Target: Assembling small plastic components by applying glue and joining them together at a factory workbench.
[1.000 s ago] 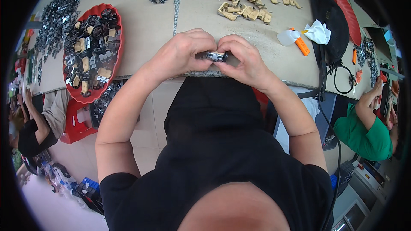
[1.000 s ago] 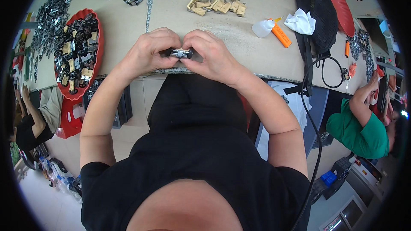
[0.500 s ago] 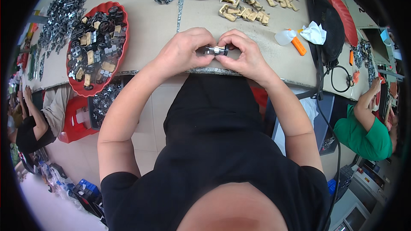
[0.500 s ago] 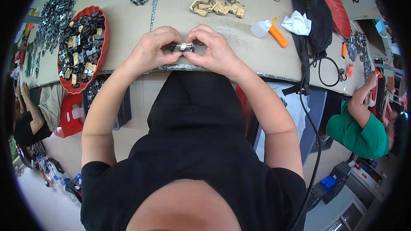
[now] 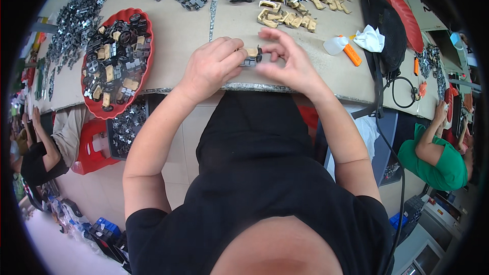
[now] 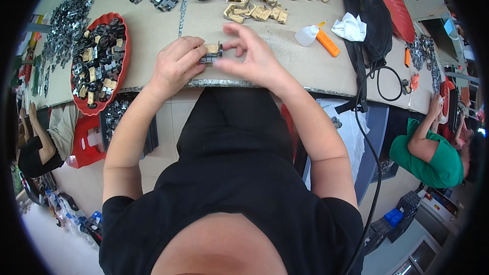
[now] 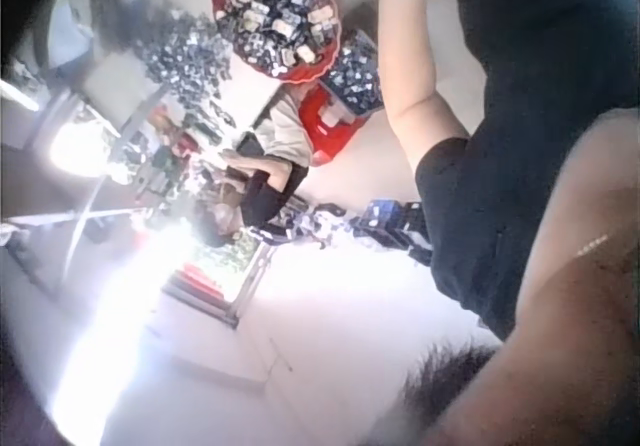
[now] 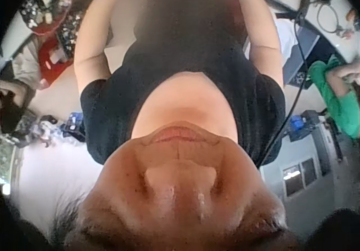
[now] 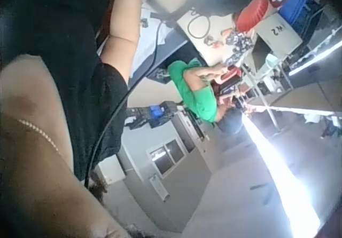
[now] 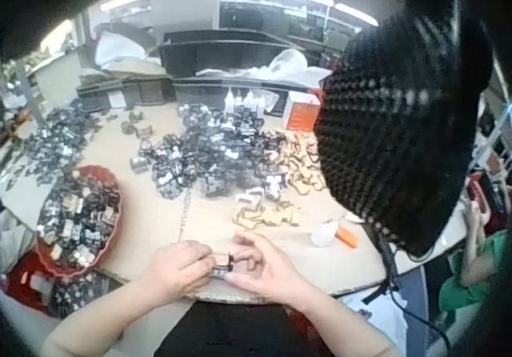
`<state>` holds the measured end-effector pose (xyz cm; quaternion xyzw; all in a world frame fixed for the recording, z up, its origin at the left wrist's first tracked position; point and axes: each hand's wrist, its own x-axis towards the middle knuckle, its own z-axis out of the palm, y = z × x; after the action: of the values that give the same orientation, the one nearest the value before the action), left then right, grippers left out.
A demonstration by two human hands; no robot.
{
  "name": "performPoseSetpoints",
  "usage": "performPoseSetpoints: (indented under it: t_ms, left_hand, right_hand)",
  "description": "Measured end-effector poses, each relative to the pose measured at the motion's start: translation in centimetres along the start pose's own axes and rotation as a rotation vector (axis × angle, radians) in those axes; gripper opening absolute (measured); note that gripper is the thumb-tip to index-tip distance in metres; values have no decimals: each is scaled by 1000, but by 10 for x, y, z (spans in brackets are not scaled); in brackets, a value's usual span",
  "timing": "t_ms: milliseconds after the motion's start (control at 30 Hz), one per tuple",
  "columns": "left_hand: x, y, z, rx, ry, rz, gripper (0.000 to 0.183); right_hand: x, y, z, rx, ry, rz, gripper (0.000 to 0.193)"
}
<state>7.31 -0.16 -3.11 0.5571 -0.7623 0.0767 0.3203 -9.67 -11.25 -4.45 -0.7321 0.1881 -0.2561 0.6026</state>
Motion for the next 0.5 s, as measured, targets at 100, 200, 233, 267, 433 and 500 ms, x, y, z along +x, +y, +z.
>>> performPoseSetpoints:
  t_ms: [100, 200, 233, 267, 433, 500]
  left_hand:
    - [-2, 3, 1, 106, 51, 76, 28]
    - [-4, 8, 7, 163, 98, 131, 28]
    - [-4, 10, 9, 183, 115, 148, 27]
    - [-3, 10, 10, 149, 105, 124, 29]
    - [4, 25, 16, -214, 76, -215, 45]
    - [-3, 30, 12, -824, 98, -647, 51]
  right_hand:
    - [5, -9, -2, 215, -126, 317, 43]
    - [7, -21, 4, 303, -124, 448, 36]
    - [6, -19, 4, 322, -107, 453, 35]
    - [5, -17, 3, 342, -90, 458, 34]
    - [-5, 0, 2, 442, 27, 330, 33]
    - [-6, 6, 7, 428, 53, 229, 34]
